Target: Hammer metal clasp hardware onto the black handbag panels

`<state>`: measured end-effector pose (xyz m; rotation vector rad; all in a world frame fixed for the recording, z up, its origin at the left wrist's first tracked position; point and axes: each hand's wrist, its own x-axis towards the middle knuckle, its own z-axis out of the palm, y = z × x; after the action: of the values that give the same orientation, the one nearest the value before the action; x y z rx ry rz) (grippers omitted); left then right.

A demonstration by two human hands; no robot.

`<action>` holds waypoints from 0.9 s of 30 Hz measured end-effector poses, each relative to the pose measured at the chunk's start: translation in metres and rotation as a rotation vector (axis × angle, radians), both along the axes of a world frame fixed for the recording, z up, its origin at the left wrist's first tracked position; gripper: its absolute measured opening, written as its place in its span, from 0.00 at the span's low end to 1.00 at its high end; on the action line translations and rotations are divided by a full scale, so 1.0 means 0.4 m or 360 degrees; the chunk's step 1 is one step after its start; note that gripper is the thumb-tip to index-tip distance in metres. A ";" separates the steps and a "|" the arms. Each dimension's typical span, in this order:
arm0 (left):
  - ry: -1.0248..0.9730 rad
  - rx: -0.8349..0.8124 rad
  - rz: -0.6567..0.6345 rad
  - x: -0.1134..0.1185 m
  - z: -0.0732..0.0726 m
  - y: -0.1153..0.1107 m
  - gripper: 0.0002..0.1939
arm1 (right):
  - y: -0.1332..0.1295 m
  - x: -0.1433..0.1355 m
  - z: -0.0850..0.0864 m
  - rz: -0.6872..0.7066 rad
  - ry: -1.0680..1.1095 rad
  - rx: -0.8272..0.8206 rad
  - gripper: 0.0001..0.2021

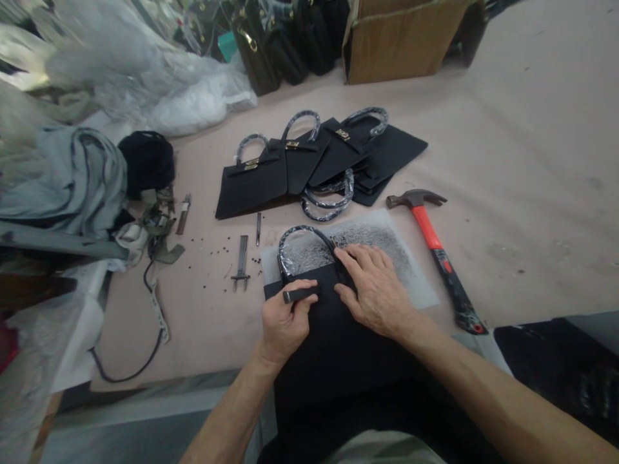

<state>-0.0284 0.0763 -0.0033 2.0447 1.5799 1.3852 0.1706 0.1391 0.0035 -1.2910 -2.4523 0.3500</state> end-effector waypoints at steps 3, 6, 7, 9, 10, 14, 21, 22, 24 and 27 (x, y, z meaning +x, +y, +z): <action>0.0008 -0.0022 0.0001 0.000 -0.003 -0.001 0.05 | -0.001 0.000 -0.003 -0.0001 0.0002 0.0001 0.28; 0.0041 0.0000 0.0000 0.005 -0.006 0.001 0.05 | -0.001 0.000 -0.005 0.0001 0.0010 0.0010 0.28; 0.0049 0.0011 0.0003 0.008 -0.006 0.003 0.05 | -0.002 0.001 -0.005 0.0001 0.0016 0.0010 0.28; 0.0066 0.0018 0.0010 0.015 -0.006 0.006 0.06 | -0.002 0.002 -0.004 0.0002 0.0023 0.0009 0.28; 0.0072 0.0014 0.0016 0.018 -0.005 0.008 0.06 | -0.002 0.002 -0.004 0.0001 0.0025 0.0013 0.28; 0.0064 -0.0037 0.0045 0.027 -0.001 0.014 0.07 | -0.002 0.004 -0.001 0.0011 0.0026 0.0018 0.28; 0.0068 -0.0091 0.0000 0.033 -0.006 0.023 0.07 | -0.003 0.000 -0.002 0.0005 0.0077 0.0039 0.28; 0.0071 -0.0089 0.0007 0.036 -0.007 0.025 0.07 | -0.003 0.002 -0.001 0.0006 0.0110 0.0031 0.28; 0.0061 -0.0092 0.0029 0.041 -0.009 0.028 0.07 | 0.000 0.015 0.003 0.0043 0.0229 -0.0006 0.26; 0.0040 -0.0102 0.0046 0.033 -0.012 0.024 0.06 | 0.014 0.054 0.010 0.0031 0.0465 -0.0007 0.21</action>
<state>-0.0151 0.0857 -0.0082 2.0182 1.6485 1.3061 0.1921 0.1446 0.0075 -1.1293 -2.2203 0.5101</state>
